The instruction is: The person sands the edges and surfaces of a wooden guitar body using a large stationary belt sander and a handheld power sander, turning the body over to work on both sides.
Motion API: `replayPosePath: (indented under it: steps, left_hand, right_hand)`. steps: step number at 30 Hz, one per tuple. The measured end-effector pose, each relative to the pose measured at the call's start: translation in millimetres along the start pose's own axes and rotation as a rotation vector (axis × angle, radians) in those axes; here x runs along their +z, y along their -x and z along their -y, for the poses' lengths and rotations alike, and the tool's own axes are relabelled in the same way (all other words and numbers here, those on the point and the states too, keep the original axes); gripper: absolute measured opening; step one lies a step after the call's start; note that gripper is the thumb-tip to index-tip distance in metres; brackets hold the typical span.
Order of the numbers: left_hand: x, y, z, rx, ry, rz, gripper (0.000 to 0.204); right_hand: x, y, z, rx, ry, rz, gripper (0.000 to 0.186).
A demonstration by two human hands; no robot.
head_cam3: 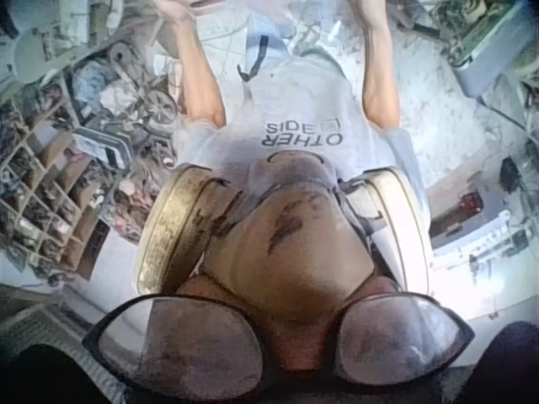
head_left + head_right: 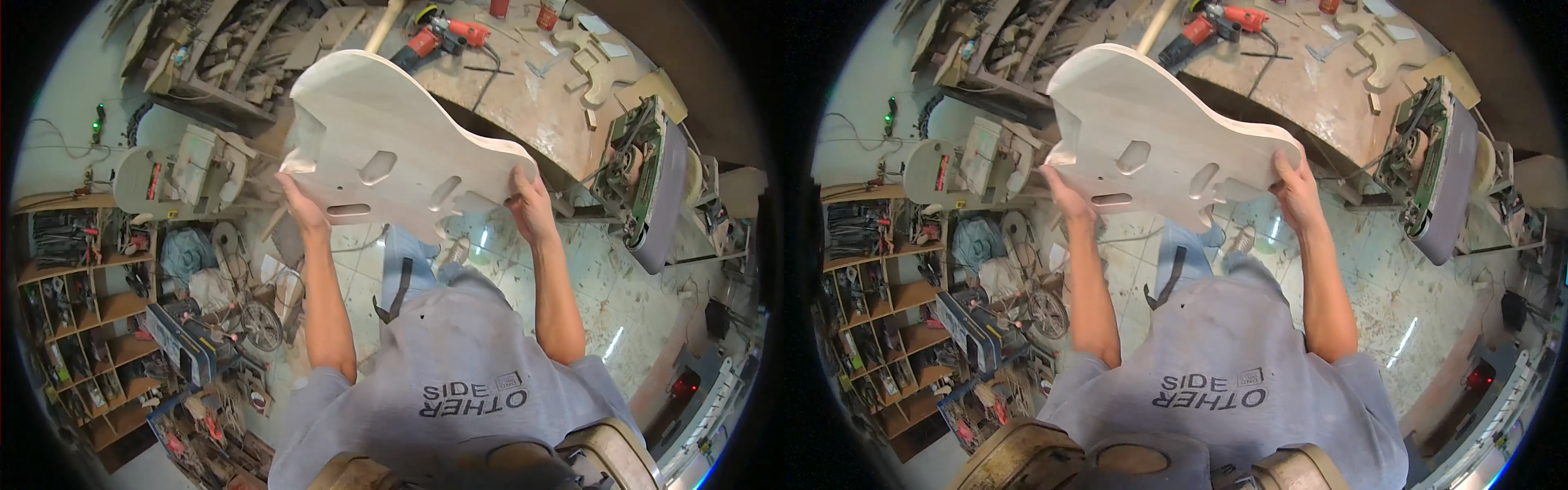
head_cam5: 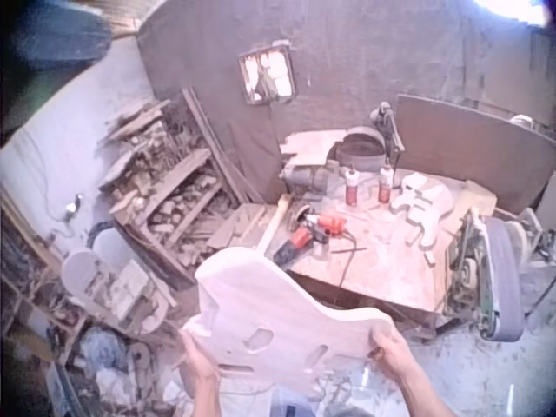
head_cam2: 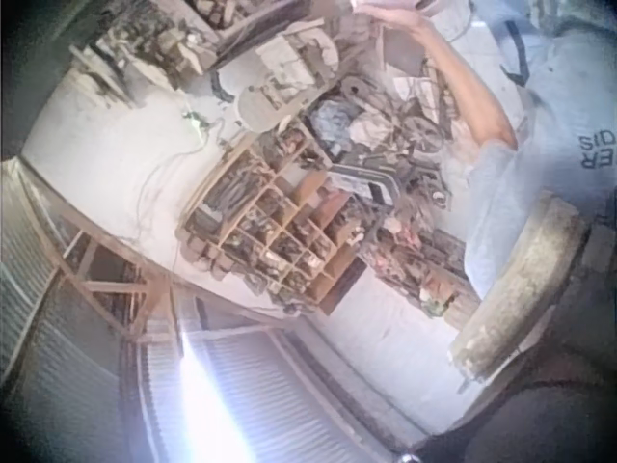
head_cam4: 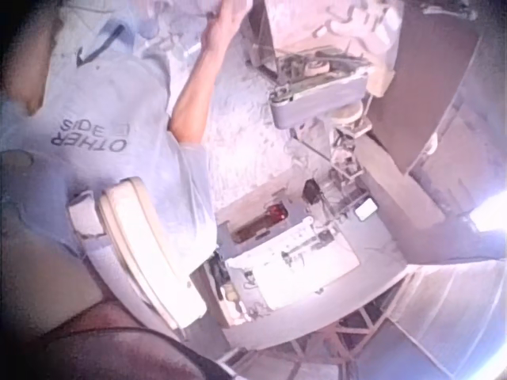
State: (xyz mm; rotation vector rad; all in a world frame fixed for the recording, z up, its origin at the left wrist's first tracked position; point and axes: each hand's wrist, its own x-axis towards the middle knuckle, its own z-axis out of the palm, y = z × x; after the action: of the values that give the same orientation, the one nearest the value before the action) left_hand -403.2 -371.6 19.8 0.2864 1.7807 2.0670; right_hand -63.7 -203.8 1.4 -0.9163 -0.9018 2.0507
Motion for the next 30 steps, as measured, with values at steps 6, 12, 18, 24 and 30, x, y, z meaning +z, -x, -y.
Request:
replayPosePath:
  steps: [6, 12, 18, 24, 30]
  left_hand:
    - [26.8, -20.3, -13.2, -0.050, 0.119, 0.211, 0.081]
    - [103.9, -0.2, -65.0, -0.073, 0.278, 0.445, 0.080]
    - [159.8, 27.4, -82.9, -0.002, 0.393, 0.661, 0.085]
    - [213.7, 112.6, -123.9, -0.006, 0.503, 0.799, 0.084]
    - [301.7, 155.5, -121.0, 0.073, 0.604, 0.948, 0.088]
  right_hand:
    - [22.8, 35.8, 46.1, -0.243, 0.027, -0.052, 0.059]
    - [47.1, 107.4, 109.2, -0.548, 0.099, -0.226, 0.064]
    - [55.9, 194.2, 151.5, -0.801, 0.002, -0.405, 0.058]
    - [16.7, 258.9, 184.5, -0.958, -0.011, -0.575, 0.060]
    - [-54.6, 277.1, 237.8, -1.301, -0.081, -0.480, 0.069]
